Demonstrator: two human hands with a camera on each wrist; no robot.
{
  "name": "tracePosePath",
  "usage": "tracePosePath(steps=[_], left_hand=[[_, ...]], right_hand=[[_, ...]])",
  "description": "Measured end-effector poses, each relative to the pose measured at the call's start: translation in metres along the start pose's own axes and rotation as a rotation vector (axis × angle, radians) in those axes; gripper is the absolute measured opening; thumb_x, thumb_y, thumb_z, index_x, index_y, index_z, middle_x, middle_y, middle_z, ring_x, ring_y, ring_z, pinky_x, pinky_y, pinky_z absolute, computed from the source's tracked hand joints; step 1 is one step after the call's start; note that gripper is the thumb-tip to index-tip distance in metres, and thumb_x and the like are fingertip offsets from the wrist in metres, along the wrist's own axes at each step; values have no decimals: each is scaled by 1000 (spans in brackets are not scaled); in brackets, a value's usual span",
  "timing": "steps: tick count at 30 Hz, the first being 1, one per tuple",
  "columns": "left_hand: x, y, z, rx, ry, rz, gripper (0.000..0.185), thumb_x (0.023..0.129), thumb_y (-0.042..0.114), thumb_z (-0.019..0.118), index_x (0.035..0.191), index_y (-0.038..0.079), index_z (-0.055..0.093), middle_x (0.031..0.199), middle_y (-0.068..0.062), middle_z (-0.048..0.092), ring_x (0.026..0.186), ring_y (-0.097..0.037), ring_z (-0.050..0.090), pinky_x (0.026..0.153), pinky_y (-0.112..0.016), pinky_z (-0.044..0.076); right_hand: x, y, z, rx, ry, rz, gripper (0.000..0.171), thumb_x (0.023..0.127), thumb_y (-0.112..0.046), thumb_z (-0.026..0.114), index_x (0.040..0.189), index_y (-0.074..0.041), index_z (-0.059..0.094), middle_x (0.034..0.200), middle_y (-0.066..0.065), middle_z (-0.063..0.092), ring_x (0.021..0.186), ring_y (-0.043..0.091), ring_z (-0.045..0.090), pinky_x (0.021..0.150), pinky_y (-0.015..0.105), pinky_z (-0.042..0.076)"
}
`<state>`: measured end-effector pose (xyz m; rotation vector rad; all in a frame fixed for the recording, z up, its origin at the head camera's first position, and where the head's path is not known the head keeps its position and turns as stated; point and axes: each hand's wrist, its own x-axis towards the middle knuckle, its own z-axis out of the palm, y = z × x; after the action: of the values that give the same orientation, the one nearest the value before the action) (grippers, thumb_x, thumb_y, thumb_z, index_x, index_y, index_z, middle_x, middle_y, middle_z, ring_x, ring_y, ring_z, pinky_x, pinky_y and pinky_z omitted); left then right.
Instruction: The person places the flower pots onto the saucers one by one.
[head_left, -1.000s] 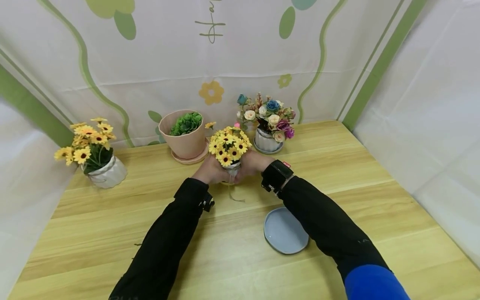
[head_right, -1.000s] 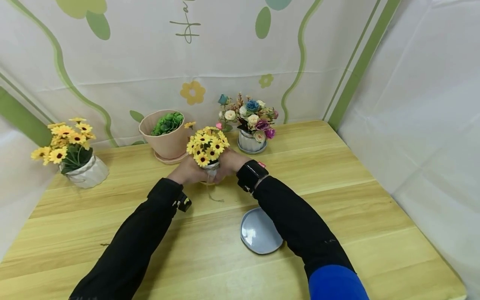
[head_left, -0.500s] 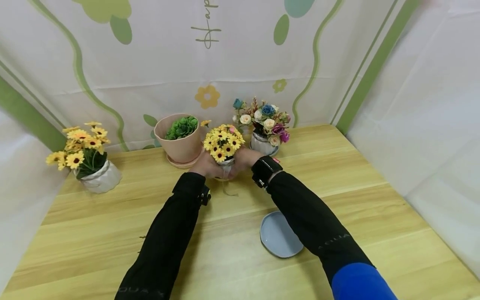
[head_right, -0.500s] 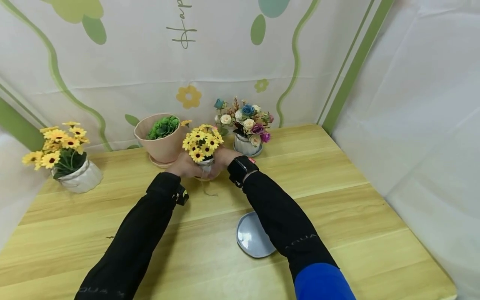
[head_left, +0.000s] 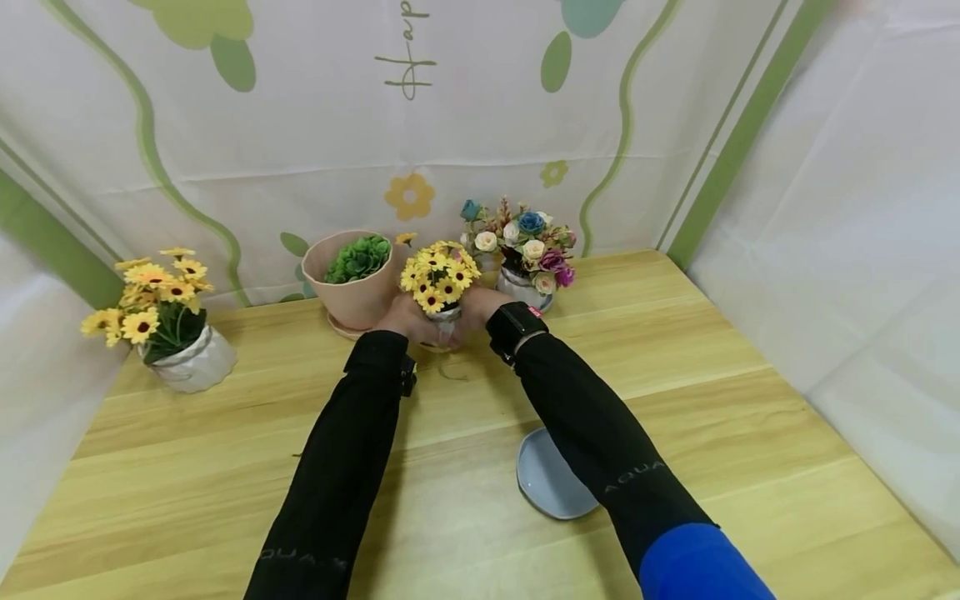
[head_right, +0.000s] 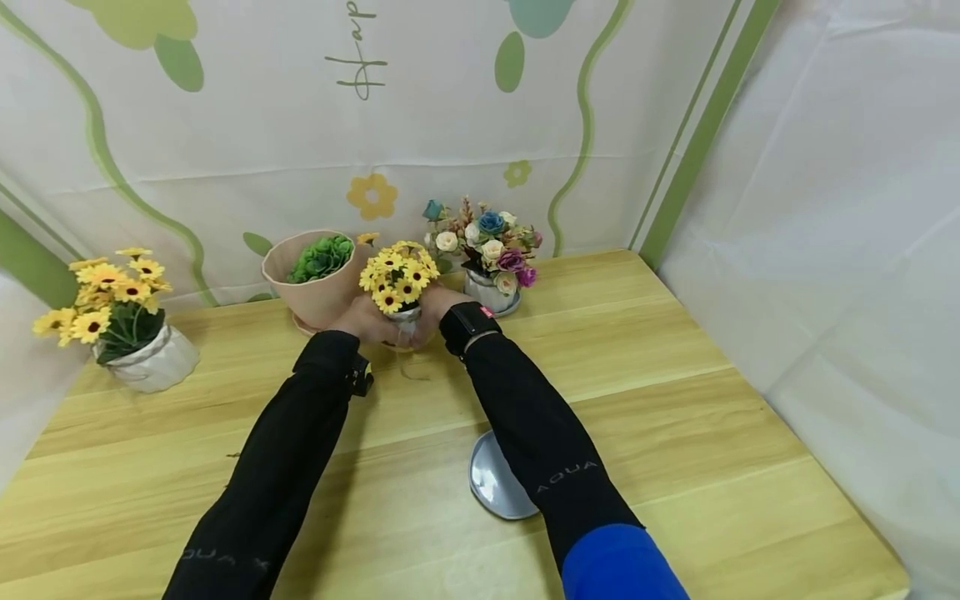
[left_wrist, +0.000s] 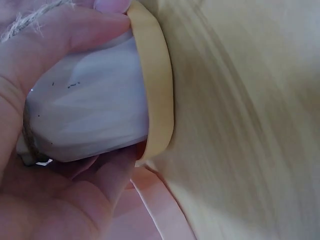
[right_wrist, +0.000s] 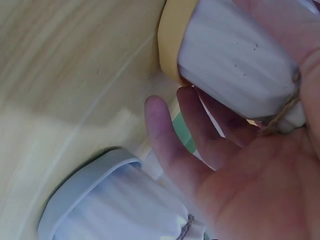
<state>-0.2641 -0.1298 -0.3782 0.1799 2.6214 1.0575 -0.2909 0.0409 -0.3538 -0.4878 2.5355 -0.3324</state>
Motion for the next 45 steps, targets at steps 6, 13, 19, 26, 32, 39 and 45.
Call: tracePosePath(steps=[6,13,19,26,32,39,45], left_hand=[[5,0,-5,4,5,-6,88,81,11,91,157,13,47,160,-12,48,148,-33,44,126,-48,36],[12,2,-9,-5,9,-19,81,80,7,89,152,13,52,155,-12,54,141,-33,50,124,-46,39],[16,5,-12,-29,19,-32,83,80,7,89,153,14,51,155,-12,53,138,-34,51,120,-47,43],[21,-5,-15,52,-25,76,84,84,4,86,158,12,46,160,-15,47,144,-36,48,117,-52,44],[21,-19,-10,31,36,114,98,83,3,87,164,15,36,168,-13,40,155,-35,38,129,-53,32],[1,-27,-3,-25,83,183,118,85,14,88,171,14,7,175,-17,23,161,-37,28,133,-50,26],[-40,-29,-6,-41,54,245,114,89,7,82,169,7,1,174,-23,18,161,-41,24,132,-55,25]], right_hand=[[15,0,-1,6,5,46,50,85,-46,88,119,-11,75,138,9,66,113,26,66,95,41,57],[28,2,-3,26,2,103,46,83,-47,90,114,-16,78,136,5,68,108,25,67,87,40,58],[37,4,-5,50,29,128,48,82,-46,91,117,-16,76,134,4,68,107,25,67,86,40,58],[35,5,-6,63,8,93,42,85,-45,89,110,-14,78,137,7,67,112,25,65,89,39,55],[34,5,-1,48,37,30,39,88,-44,86,106,-12,72,122,7,66,101,22,60,82,34,49],[17,10,12,132,193,-160,83,89,-31,87,157,-8,46,159,14,51,142,29,52,116,36,46],[-24,12,17,152,194,-258,99,94,-36,82,165,0,24,166,23,39,150,33,47,125,42,40]])
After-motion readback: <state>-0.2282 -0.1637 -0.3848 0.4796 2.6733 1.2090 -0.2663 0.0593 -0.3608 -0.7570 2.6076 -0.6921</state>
